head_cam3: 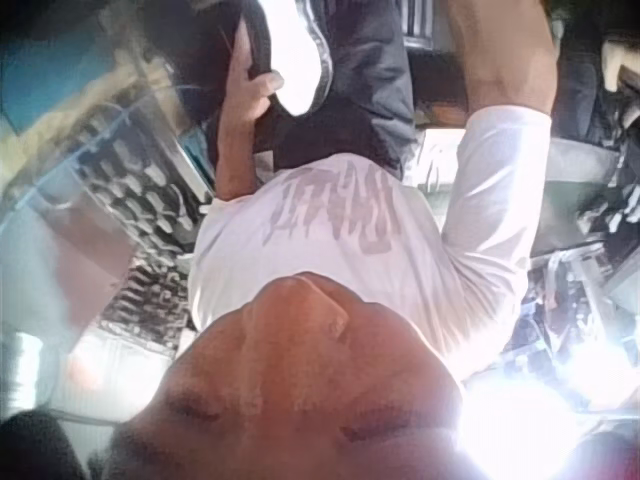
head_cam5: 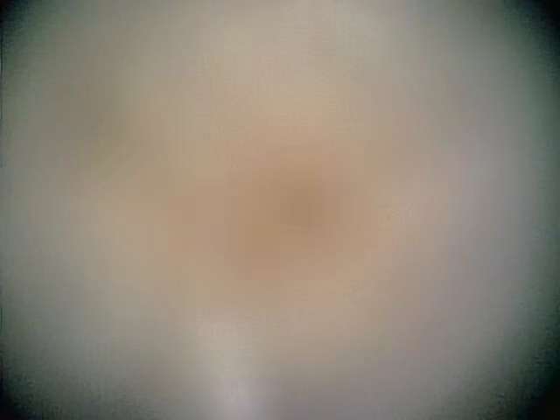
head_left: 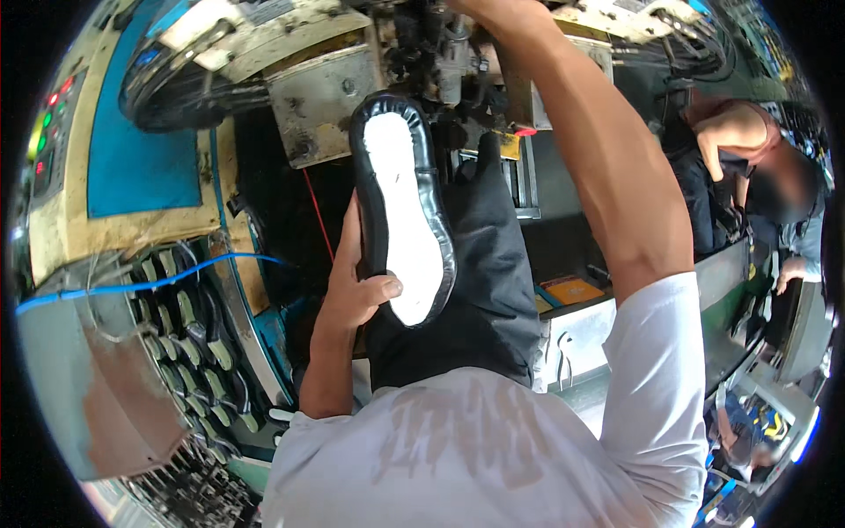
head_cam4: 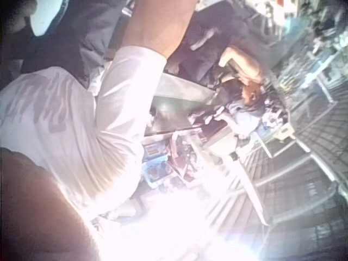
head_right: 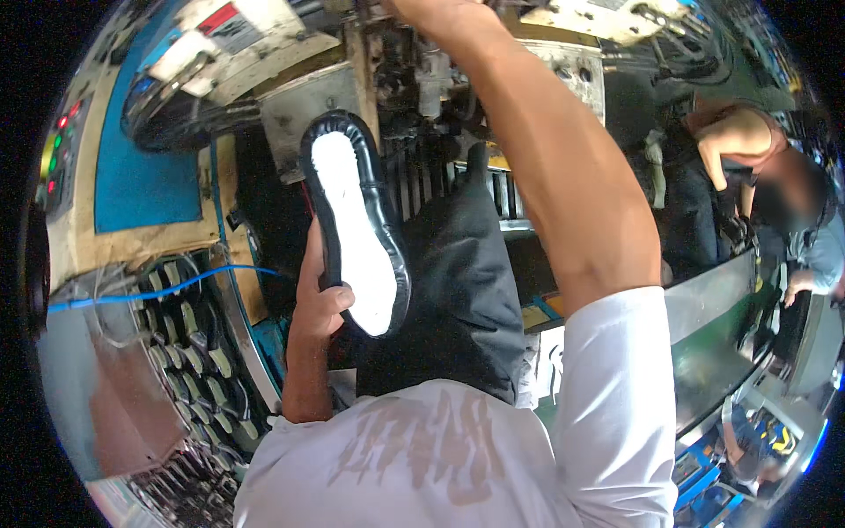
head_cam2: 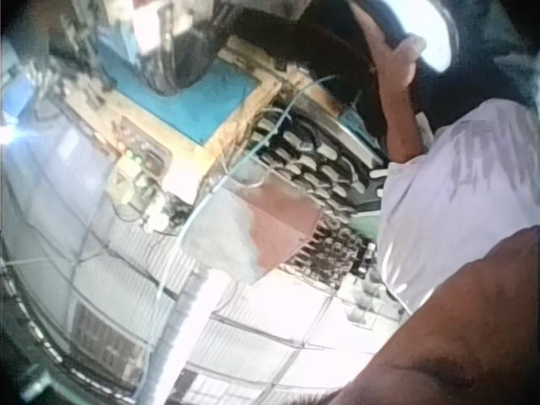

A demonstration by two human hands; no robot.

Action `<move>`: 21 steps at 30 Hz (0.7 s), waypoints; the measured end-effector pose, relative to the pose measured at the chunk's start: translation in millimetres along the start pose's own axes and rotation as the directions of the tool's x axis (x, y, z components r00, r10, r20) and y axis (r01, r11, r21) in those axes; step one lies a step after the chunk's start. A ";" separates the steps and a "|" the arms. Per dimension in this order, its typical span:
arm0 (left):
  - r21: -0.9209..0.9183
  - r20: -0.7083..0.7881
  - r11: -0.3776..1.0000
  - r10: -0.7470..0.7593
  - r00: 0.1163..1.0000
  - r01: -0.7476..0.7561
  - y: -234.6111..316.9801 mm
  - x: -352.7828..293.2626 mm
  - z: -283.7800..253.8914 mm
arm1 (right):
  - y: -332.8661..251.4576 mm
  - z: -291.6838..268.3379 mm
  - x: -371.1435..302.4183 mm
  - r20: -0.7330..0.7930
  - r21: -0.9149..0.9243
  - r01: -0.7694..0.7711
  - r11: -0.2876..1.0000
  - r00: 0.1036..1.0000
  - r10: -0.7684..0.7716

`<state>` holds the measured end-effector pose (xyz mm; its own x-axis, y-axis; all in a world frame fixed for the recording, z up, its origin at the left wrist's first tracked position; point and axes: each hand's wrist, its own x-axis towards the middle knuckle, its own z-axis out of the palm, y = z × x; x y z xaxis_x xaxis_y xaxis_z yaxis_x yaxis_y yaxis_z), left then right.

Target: The recorder operates industrial shoe-lasting machinery, placing shoe uppers on lasts and feeding them through the machine.

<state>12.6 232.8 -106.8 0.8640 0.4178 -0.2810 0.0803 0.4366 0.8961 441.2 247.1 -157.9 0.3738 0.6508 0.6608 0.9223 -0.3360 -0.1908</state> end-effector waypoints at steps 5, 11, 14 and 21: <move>-0.022 -0.040 0.997 0.074 0.996 -0.075 -0.6 -38.8 -5.1 | -68.2 -63.2 -24.9 -0.033 0.171 0.054 0.984 0.998 -0.050; 0.032 -0.135 0.999 0.019 0.991 -0.015 -20.5 -80.0 -7.3 | -241.2 -131.6 -163.8 0.791 0.568 -0.713 -0.412 0.611 0.033; 0.314 -0.095 0.928 0.243 0.965 -0.203 -40.1 -102.4 -19.2 | -288.1 -138.0 -202.7 0.876 0.425 -0.669 -0.609 0.472 0.093; 0.616 -0.403 0.782 0.418 0.814 -0.097 -58.7 -182.0 -23.4 | -353.1 -125.3 -224.2 0.835 0.299 -0.700 -0.648 0.520 -0.176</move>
<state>-161.0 149.8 -116.2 0.5367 0.8437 0.0074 0.2857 -0.1900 0.9393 19.4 134.5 -147.8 0.1136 0.9668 -0.2289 -0.8303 -0.0341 -0.5563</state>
